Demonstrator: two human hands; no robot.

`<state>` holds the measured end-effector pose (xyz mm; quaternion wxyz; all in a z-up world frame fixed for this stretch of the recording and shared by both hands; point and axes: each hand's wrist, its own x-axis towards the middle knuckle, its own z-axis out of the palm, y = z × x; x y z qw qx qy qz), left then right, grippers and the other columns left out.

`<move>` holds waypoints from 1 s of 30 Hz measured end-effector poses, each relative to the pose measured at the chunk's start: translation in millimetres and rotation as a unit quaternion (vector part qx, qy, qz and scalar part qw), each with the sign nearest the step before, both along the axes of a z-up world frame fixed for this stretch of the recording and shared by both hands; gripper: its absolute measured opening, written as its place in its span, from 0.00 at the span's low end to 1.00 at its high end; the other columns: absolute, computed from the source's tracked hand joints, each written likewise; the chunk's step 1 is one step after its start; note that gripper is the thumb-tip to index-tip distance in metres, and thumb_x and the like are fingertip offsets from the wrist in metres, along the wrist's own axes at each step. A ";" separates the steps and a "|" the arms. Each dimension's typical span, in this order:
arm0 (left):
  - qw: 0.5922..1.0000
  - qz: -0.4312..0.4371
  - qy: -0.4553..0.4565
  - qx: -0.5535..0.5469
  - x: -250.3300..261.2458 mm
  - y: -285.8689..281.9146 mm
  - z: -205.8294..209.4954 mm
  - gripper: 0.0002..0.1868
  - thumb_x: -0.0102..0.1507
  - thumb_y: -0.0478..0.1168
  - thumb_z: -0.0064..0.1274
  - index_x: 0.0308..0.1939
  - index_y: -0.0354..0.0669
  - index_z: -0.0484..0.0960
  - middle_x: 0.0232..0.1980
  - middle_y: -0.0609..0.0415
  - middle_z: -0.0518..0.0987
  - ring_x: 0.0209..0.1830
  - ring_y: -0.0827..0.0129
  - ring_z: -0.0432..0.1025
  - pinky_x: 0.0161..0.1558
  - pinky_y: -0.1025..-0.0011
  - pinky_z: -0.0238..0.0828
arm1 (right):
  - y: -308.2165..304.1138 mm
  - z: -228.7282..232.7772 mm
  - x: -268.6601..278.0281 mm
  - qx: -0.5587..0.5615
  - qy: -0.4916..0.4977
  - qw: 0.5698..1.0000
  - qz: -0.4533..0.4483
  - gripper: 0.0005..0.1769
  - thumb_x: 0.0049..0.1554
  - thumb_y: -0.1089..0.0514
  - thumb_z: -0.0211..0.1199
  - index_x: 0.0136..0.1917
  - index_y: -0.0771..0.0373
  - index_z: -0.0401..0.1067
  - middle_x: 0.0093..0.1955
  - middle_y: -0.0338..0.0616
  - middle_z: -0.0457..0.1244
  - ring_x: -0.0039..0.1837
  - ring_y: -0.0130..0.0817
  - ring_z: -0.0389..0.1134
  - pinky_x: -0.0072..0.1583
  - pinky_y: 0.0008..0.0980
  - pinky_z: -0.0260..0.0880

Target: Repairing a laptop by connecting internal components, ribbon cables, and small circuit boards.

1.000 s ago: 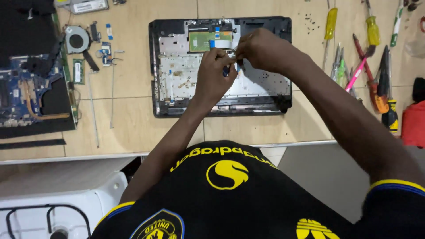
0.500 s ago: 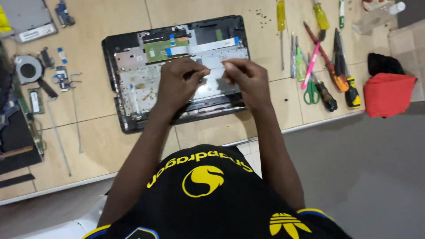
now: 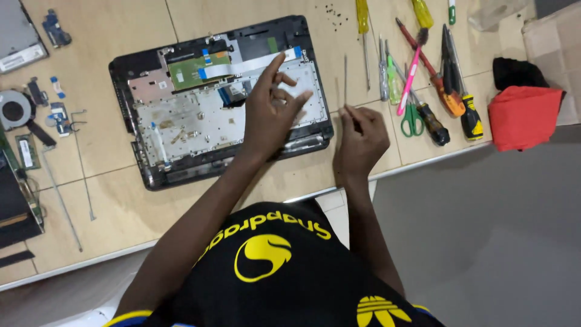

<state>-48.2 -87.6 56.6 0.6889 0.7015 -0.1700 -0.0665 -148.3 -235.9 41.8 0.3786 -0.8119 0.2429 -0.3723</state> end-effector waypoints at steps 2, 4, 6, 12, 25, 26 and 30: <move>0.999 -0.010 -0.027 0.031 -5.4 10.6 -8.5 0.37 0.68 0.40 0.65 0.76 0.38 0.63 0.50 0.42 0.78 0.41 0.63 0.77 0.40 0.65 0.78 | -16.8 -15.4 14.7 -0.020 0.027 0.999 0.002 0.05 0.56 0.67 0.75 0.47 0.67 0.82 0.40 0.49 0.68 0.43 0.39 0.72 0.45 0.32 0.74; 0.997 -0.019 -0.046 0.065 -17.6 25.3 -14.5 0.36 0.69 0.40 0.64 0.76 0.40 0.63 0.49 0.43 0.78 0.43 0.61 0.77 0.41 0.64 0.79 | -28.7 -29.4 21.2 -0.037 0.063 0.997 0.005 0.06 0.53 0.68 0.75 0.45 0.69 0.82 0.39 0.53 0.67 0.42 0.44 0.72 0.43 0.35 0.75; 0.995 0.007 -0.017 0.098 -23.0 41.1 -15.4 0.32 0.68 0.37 0.62 0.74 0.40 0.67 0.52 0.43 0.78 0.47 0.60 0.76 0.42 0.65 0.78 | -38.5 -40.7 34.0 -0.039 0.118 0.992 0.008 0.03 0.56 0.67 0.72 0.46 0.67 0.82 0.39 0.44 0.65 0.41 0.36 0.70 0.44 0.32 0.73; 0.954 0.244 -0.066 0.160 -19.0 107.4 -4.3 0.23 0.64 0.32 0.63 0.64 0.37 0.79 0.49 0.43 0.78 0.47 0.57 0.77 0.44 0.65 0.77 | -46.4 -52.2 43.3 -0.051 0.069 0.995 0.046 0.05 0.57 0.69 0.73 0.47 0.72 0.79 0.41 0.53 0.65 0.44 0.49 0.72 0.42 0.38 0.73; 0.859 0.469 0.025 0.205 -38.7 189.9 -46.0 0.24 0.70 0.42 0.62 0.66 0.33 0.75 0.58 0.36 0.79 0.59 0.43 0.77 0.58 0.58 0.75 | 29.5 -22.6 23.1 0.317 -0.002 0.943 0.099 0.19 0.70 0.61 0.53 0.71 0.70 0.69 0.67 0.62 0.64 0.72 0.48 0.64 0.71 0.46 0.65; 0.855 0.476 0.035 0.203 -39.7 189.6 -40.5 0.20 0.71 0.43 0.61 0.63 0.37 0.79 0.55 0.39 0.82 0.57 0.48 0.79 0.55 0.60 0.77 | 31.3 -21.7 24.8 0.323 -0.013 0.941 0.102 0.17 0.70 0.61 0.54 0.70 0.66 0.71 0.66 0.58 0.65 0.71 0.44 0.65 0.71 0.42 0.66; 0.858 0.494 0.054 0.131 -24.1 188.8 -29.3 0.15 0.69 0.40 0.60 0.58 0.41 0.84 0.53 0.39 0.84 0.55 0.52 0.80 0.51 0.60 0.80 | 26.8 -26.5 43.7 0.288 -0.021 0.949 0.126 0.17 0.68 0.66 0.56 0.69 0.65 0.73 0.63 0.53 0.65 0.71 0.41 0.65 0.71 0.42 0.66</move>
